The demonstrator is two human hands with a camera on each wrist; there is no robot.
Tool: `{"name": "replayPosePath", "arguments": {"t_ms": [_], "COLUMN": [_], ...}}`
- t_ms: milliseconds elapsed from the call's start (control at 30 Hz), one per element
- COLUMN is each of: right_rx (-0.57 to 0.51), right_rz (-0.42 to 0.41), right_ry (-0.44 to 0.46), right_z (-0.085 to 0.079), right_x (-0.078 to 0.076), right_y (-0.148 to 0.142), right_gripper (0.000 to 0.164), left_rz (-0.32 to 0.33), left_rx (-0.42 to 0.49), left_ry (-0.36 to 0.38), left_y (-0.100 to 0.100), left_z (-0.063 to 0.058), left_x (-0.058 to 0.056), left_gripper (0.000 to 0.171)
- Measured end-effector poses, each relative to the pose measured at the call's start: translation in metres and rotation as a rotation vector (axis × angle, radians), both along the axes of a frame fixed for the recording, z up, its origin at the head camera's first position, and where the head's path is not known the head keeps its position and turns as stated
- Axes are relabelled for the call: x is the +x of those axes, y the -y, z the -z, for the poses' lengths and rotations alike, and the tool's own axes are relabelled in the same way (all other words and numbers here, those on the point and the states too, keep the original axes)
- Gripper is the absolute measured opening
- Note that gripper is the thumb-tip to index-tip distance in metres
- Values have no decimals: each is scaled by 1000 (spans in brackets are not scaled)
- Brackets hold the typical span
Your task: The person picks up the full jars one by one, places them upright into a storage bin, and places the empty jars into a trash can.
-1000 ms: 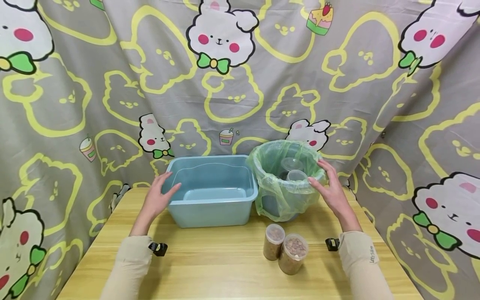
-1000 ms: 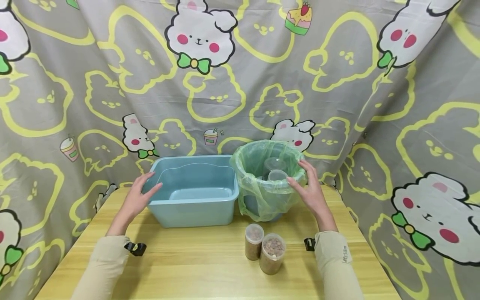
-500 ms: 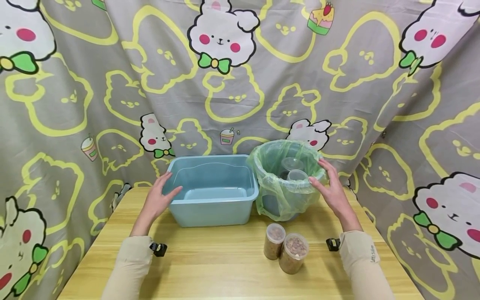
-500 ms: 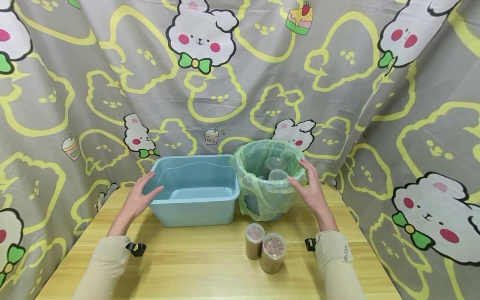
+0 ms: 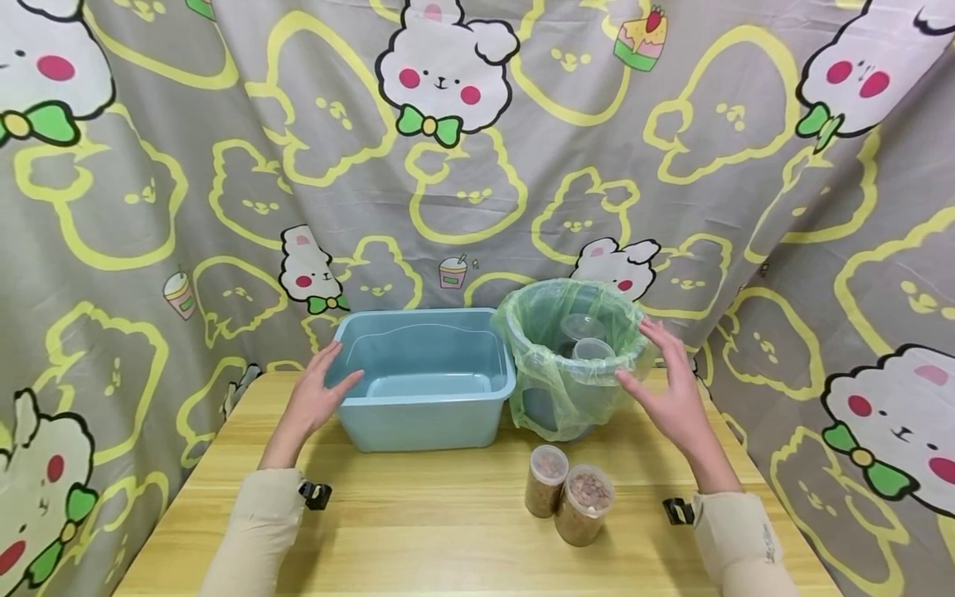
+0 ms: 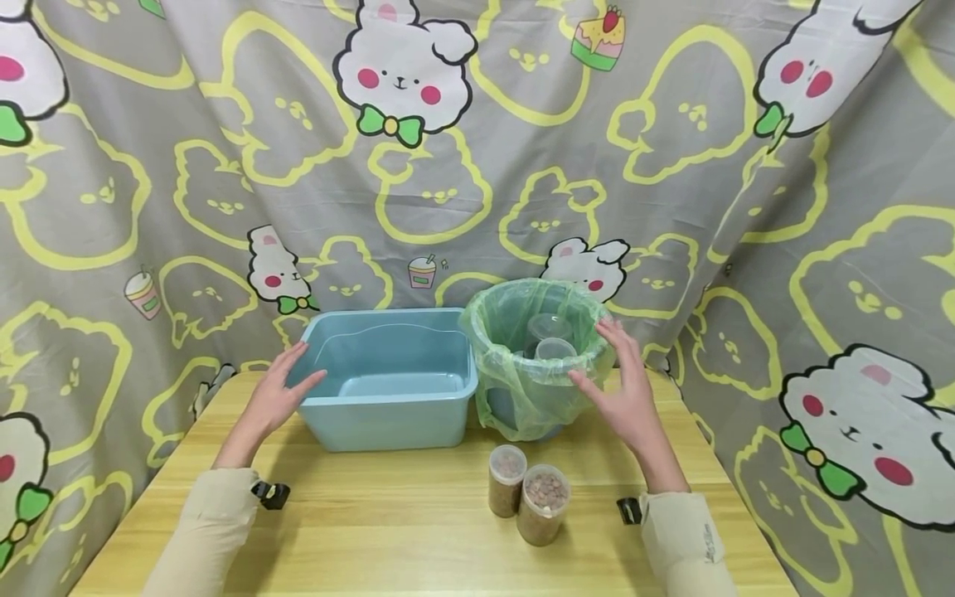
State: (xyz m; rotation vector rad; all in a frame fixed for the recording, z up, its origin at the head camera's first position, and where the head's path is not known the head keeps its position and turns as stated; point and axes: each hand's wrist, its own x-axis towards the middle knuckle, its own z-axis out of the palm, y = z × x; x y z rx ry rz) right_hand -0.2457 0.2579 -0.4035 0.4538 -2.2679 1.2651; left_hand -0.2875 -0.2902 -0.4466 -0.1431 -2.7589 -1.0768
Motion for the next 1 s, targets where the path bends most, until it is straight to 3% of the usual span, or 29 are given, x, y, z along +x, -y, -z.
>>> {"name": "replayPosePath", "arguments": {"t_ms": [200,433,533,767,1000], "right_rx": [58,160,188,161,225], "right_rz": [-21,-142,-187,-432,-458], "right_ry": [-75,13,67,254,366], "right_z": [5,36,51,83,97], "right_x": [35,62,67,68,71], "right_y": [11,16,16,15,16], "right_gripper": [75,66,65,77,84], "left_rz": [-2,-2,-7,-16,-14], "left_rx": [-2,-8,-9,13,24], "left_ry": [7,25,28,19,-4], "left_y": [-1,-1,0,1,-1], "left_z": [-4,-7,-7,-2,1], "left_x": [0,-1,0,-1,-1], "left_gripper": [90,92,92,91,87]}}
